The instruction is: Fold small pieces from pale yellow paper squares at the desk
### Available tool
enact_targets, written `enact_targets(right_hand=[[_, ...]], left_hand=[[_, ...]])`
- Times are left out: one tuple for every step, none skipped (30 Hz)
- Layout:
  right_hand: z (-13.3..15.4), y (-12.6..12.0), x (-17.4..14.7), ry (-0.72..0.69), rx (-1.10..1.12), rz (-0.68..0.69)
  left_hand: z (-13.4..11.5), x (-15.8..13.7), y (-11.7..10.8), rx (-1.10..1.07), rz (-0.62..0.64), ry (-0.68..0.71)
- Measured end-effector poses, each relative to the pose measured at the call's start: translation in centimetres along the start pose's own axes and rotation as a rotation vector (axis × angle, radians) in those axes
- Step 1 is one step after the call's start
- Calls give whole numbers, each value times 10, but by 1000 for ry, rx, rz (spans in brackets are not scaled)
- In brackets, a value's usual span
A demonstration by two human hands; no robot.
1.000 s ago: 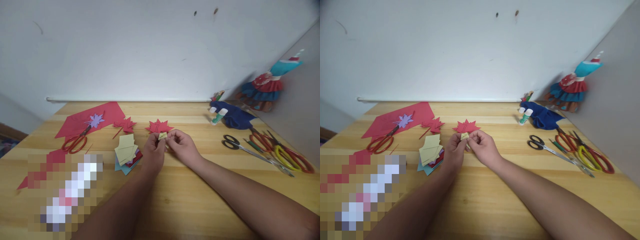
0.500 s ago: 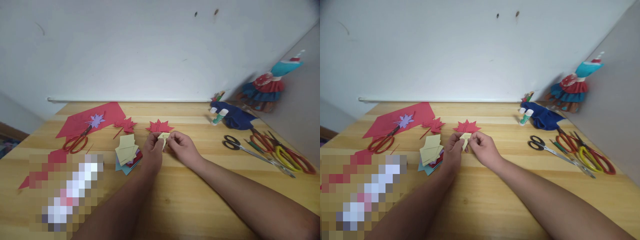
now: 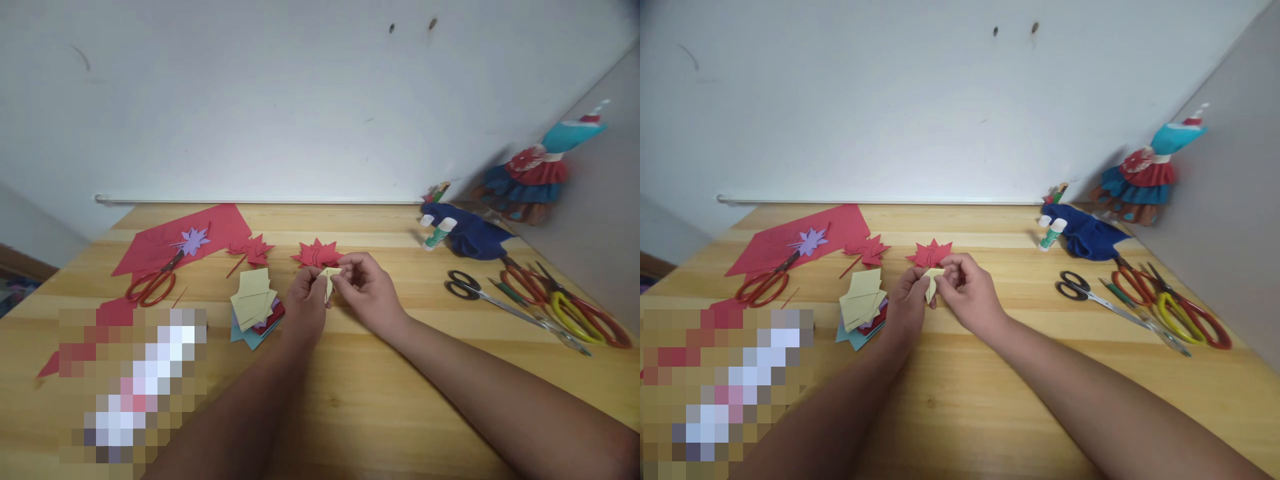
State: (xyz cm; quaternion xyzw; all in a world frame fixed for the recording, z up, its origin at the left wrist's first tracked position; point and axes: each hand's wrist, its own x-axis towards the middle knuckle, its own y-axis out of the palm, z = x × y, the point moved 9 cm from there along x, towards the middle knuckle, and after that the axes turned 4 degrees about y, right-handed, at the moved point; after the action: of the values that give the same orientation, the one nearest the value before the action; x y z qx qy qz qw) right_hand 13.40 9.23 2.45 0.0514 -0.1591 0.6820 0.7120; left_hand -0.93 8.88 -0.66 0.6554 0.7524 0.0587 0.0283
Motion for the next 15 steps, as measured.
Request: enact_targets(right_hand=[[4,1,-1,-31,-40,12],[7,1,-1,-64,-87,26],[10,2,-2,-99,-134,35],[14,2,-3,-133,-179,39],[17,1,-3,-169,-219,36],[20,0,-4,-208,-255,28],[24,0,-5,-247,-289,21],[27,-1,-6,-288,-321,13],[30,-1,-7,-330,-351,7],[33,-1,-8,-371,-378,2],[36,-1,-9,-412,-400,-2],[39,-1,-10,-449,-419,-5],[42,0,-12,-485,-437,-5],[45,0,-13,-519,-456,-2],[48,1,-14,-550,-477,3]], left_hand=[[-1,0,0,5,1,2],[-1,0,0,12,3,5],[-2,-1,0,20,5,7],[-3,-1,0,25,6,11],[-4,-1,0,27,8,16],[-4,-1,-1,27,9,19],[-4,-1,-1,28,9,18],[-4,-1,-1,31,7,15],[-4,-1,-1,36,6,11],[-4,-1,-1,43,4,7],[-4,-1,-1,46,4,4],[-4,-1,-1,44,5,3],[-4,-1,-1,36,6,3],[-4,-1,0,26,7,2],[-4,-1,0,17,9,1]])
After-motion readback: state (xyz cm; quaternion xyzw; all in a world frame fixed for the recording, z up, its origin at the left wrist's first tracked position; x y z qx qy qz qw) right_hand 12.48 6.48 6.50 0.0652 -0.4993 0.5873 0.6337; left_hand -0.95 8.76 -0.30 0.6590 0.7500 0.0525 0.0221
